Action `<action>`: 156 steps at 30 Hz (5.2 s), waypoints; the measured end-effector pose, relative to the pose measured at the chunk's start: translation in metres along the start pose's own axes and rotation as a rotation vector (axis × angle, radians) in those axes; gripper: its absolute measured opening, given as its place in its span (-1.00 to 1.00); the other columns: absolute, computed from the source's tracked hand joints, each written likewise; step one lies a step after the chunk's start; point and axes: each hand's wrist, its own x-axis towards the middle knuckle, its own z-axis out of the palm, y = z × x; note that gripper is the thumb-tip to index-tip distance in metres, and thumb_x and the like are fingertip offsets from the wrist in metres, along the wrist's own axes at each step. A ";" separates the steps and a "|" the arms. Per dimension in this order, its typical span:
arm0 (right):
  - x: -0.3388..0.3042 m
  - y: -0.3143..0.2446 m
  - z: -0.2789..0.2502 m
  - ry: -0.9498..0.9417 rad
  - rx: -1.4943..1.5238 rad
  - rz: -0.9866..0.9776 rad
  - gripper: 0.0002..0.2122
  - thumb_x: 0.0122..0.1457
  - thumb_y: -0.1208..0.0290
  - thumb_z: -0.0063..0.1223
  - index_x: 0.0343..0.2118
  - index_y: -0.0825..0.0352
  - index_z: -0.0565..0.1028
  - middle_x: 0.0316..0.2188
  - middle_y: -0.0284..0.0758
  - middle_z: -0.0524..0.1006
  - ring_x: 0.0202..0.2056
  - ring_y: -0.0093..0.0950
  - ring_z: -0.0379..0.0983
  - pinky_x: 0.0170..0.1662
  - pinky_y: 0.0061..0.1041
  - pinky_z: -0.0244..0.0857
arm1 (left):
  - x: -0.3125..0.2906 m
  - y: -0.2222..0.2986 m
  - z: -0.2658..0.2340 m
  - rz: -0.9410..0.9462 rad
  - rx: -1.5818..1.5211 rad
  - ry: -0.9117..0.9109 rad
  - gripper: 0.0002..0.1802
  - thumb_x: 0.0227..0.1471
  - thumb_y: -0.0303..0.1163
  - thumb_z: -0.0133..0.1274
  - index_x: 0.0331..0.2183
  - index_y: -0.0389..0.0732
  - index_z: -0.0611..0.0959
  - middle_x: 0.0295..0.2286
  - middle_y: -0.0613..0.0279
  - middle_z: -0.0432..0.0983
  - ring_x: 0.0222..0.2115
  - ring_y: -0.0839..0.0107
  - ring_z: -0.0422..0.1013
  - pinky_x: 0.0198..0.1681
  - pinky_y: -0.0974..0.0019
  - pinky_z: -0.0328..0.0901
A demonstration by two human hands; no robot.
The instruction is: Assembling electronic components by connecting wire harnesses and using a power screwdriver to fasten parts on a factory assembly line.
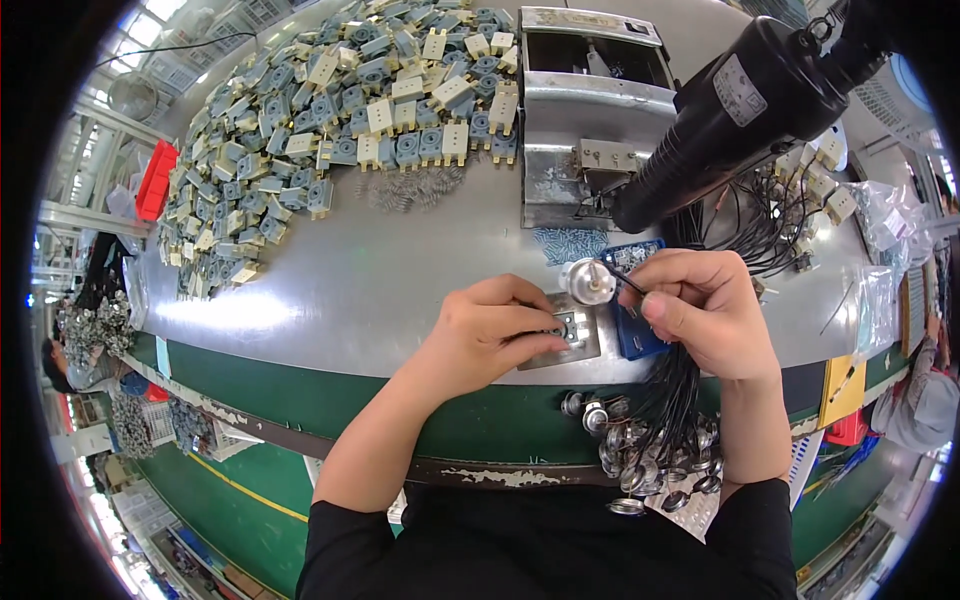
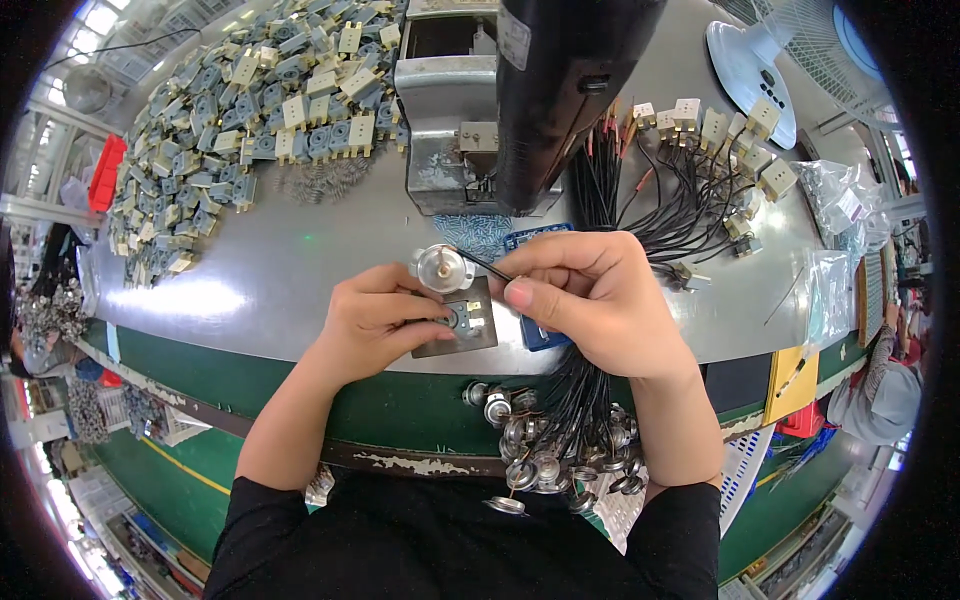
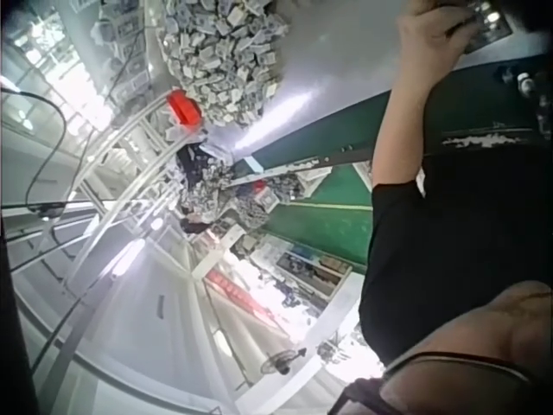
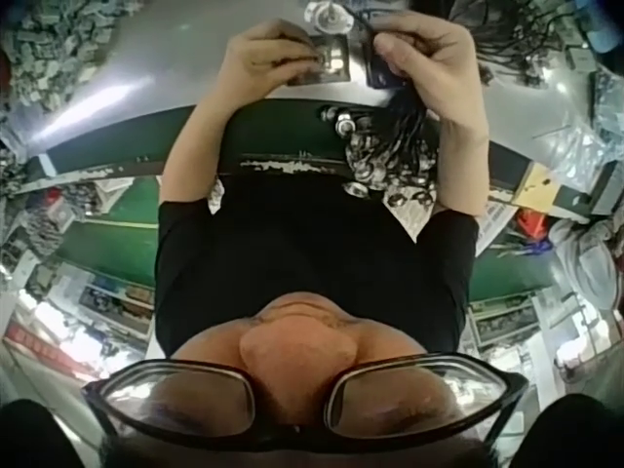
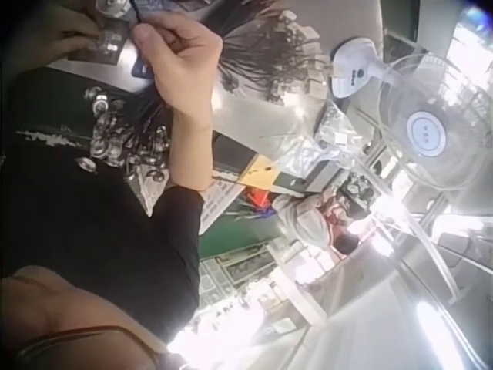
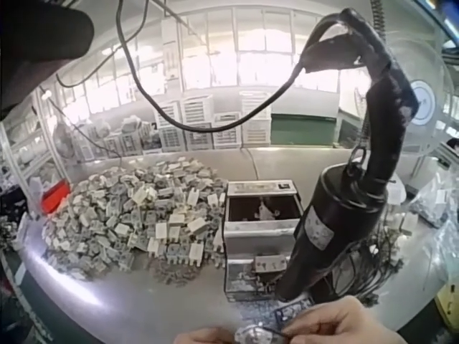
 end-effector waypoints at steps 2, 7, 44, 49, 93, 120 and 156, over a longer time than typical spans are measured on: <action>0.001 0.000 0.002 0.035 0.027 0.051 -0.79 0.22 0.57 0.30 -0.14 0.59 0.65 -0.26 -0.14 0.67 -0.49 -0.68 0.43 -0.43 -0.66 0.32 | -0.001 0.002 0.000 -0.046 0.014 0.024 -0.78 -0.07 -0.44 0.48 -0.29 -0.19 0.84 -0.29 0.22 0.65 -0.36 0.33 0.60 -0.30 0.29 0.50; 0.001 0.001 0.002 -0.004 -0.035 0.068 -0.79 0.19 0.62 0.30 -0.13 0.56 0.66 -0.26 -0.16 0.68 -0.44 -0.67 0.47 -0.37 -0.68 0.36 | -0.001 0.001 0.002 -0.058 0.001 0.012 -0.79 -0.07 -0.44 0.48 -0.30 -0.19 0.84 -0.28 0.21 0.66 -0.34 0.30 0.61 -0.29 0.26 0.52; 0.007 0.017 0.022 -0.087 -0.835 -0.148 -0.90 0.14 0.68 0.23 -0.28 0.49 0.66 -0.39 -0.10 0.63 -0.36 -0.16 0.60 -0.26 -0.34 0.46 | 0.003 -0.005 0.006 0.002 -0.049 -0.022 -0.62 -0.14 -0.51 0.50 -0.22 -0.27 0.72 -0.12 0.06 0.68 -0.07 0.10 0.63 -0.01 0.16 0.52; 0.009 0.010 0.026 -0.140 -0.989 -0.216 -0.87 0.12 0.68 0.22 -0.25 0.44 0.65 -0.35 -0.14 0.62 -0.33 -0.12 0.59 -0.25 -0.28 0.49 | 0.000 -0.009 0.007 -0.015 -0.061 -0.030 -0.61 -0.15 -0.53 0.49 -0.22 -0.29 0.72 -0.11 0.05 0.67 -0.05 0.09 0.62 0.00 0.14 0.53; 0.037 0.016 0.016 -0.417 -1.005 -0.594 -0.82 -0.02 0.66 0.31 -0.30 0.39 0.66 -0.33 -0.22 0.65 -0.21 -0.17 0.62 -0.15 -0.26 0.53 | -0.007 -0.009 0.006 0.023 -0.060 0.001 -0.63 -0.07 -0.50 0.43 -0.16 -0.31 0.73 -0.09 0.02 0.66 -0.06 0.06 0.62 0.02 0.14 0.51; 0.034 0.022 0.020 -0.169 -1.067 -0.575 -0.72 -0.04 0.64 0.43 -0.37 0.30 0.46 -0.42 -0.28 0.57 -0.42 -0.22 0.51 -0.35 -0.33 0.36 | 0.000 -0.006 0.008 0.025 -0.070 0.005 -0.59 -0.13 -0.52 0.45 -0.15 -0.30 0.74 -0.08 0.02 0.67 -0.06 0.06 0.62 0.01 0.13 0.52; 0.121 -0.055 0.029 0.368 -0.096 -0.649 0.06 0.07 -0.69 -0.29 0.21 0.38 0.31 -0.52 -0.30 0.41 -0.57 -0.41 0.34 -0.45 -0.35 0.29 | 0.002 -0.007 0.007 0.016 -0.095 -0.019 -0.63 -0.13 -0.57 0.45 -0.19 -0.32 0.75 -0.13 0.07 0.68 -0.01 0.04 0.61 0.01 0.10 0.53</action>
